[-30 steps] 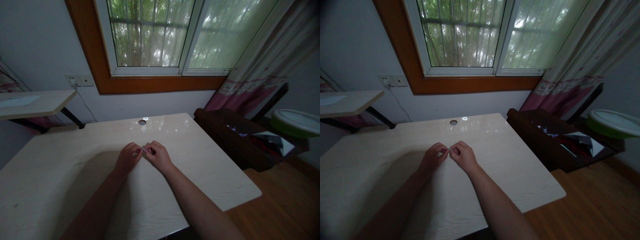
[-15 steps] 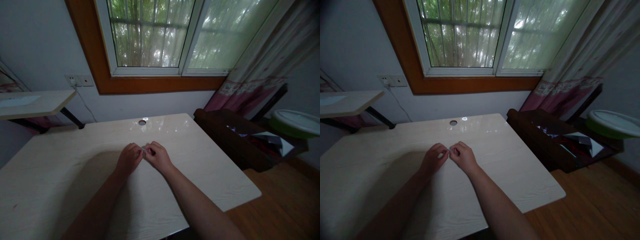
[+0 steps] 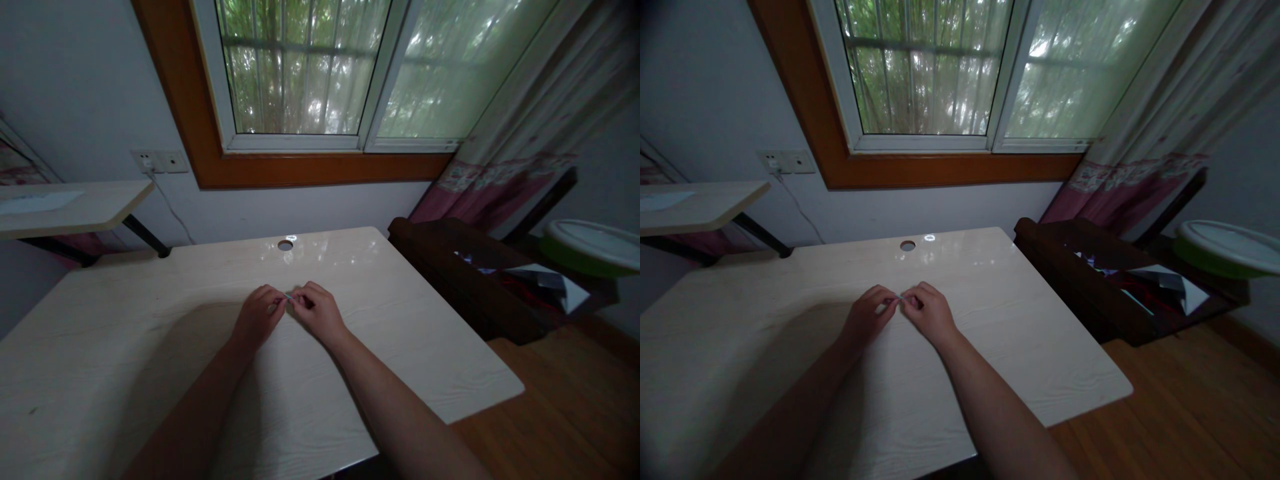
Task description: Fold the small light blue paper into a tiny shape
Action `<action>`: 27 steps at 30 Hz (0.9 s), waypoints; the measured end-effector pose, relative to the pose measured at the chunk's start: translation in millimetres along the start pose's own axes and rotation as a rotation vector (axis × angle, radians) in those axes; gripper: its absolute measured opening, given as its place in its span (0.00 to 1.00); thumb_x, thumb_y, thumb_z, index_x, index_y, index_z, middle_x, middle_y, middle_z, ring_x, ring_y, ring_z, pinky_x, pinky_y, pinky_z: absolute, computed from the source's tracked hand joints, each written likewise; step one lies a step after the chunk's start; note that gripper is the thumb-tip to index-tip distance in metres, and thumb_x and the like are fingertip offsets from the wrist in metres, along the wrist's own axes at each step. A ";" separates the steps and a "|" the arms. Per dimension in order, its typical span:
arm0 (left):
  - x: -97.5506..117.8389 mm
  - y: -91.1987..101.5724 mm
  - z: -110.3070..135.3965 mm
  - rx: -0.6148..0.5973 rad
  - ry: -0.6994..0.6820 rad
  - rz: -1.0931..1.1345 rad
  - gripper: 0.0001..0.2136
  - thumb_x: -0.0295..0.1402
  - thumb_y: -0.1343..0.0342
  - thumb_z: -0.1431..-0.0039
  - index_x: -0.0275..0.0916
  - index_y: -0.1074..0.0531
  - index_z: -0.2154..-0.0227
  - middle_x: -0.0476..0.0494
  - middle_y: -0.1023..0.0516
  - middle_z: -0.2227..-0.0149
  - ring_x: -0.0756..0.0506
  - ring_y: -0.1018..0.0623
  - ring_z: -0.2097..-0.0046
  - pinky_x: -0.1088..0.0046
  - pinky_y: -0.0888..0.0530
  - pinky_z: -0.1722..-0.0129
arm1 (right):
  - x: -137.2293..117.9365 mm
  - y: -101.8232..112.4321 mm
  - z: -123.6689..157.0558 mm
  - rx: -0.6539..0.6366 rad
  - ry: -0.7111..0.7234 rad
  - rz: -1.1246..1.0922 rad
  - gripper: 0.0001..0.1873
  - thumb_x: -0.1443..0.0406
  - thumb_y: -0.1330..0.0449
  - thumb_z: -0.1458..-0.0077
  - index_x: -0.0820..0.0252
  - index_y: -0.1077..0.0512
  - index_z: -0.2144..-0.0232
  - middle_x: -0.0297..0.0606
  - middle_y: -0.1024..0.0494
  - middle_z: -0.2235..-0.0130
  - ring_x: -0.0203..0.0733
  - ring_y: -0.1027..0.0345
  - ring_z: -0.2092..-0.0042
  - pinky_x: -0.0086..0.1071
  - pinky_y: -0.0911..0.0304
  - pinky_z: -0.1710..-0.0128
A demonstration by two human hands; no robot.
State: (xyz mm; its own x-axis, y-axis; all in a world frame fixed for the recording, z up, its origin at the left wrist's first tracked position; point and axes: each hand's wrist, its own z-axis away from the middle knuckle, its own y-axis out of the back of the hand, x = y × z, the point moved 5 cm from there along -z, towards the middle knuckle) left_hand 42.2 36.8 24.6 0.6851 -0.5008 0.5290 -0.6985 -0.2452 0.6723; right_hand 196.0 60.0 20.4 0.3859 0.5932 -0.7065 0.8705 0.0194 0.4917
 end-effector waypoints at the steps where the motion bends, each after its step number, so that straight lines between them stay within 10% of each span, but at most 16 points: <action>1: -0.1 0.3 0.0 0.001 -0.001 0.000 0.03 0.27 0.45 0.38 0.41 0.28 0.67 0.46 0.24 0.67 0.46 0.24 0.63 0.68 0.26 0.59 | -0.1 0.1 0.0 0.000 0.001 -0.001 0.04 0.69 0.37 0.45 0.57 0.23 0.66 0.32 0.32 0.73 0.36 0.36 0.70 0.28 0.42 0.69; 27: -11.2 -3.5 -0.2 -0.069 0.049 0.122 0.04 0.26 0.45 0.41 0.39 0.26 0.68 0.47 0.26 0.68 0.49 0.25 0.65 0.73 0.28 0.61 | 5.9 -4.0 -2.5 -0.084 -0.089 -0.163 0.01 0.69 0.37 0.49 0.61 0.24 0.71 0.31 0.32 0.73 0.33 0.39 0.72 0.26 0.43 0.72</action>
State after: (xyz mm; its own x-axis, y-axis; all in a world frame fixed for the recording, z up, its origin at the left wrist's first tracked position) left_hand 37.0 43.5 16.5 0.6065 -0.4820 0.6323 -0.7623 -0.1266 0.6347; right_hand 194.0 65.4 15.5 0.2710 0.5033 -0.8205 0.8964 0.1786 0.4056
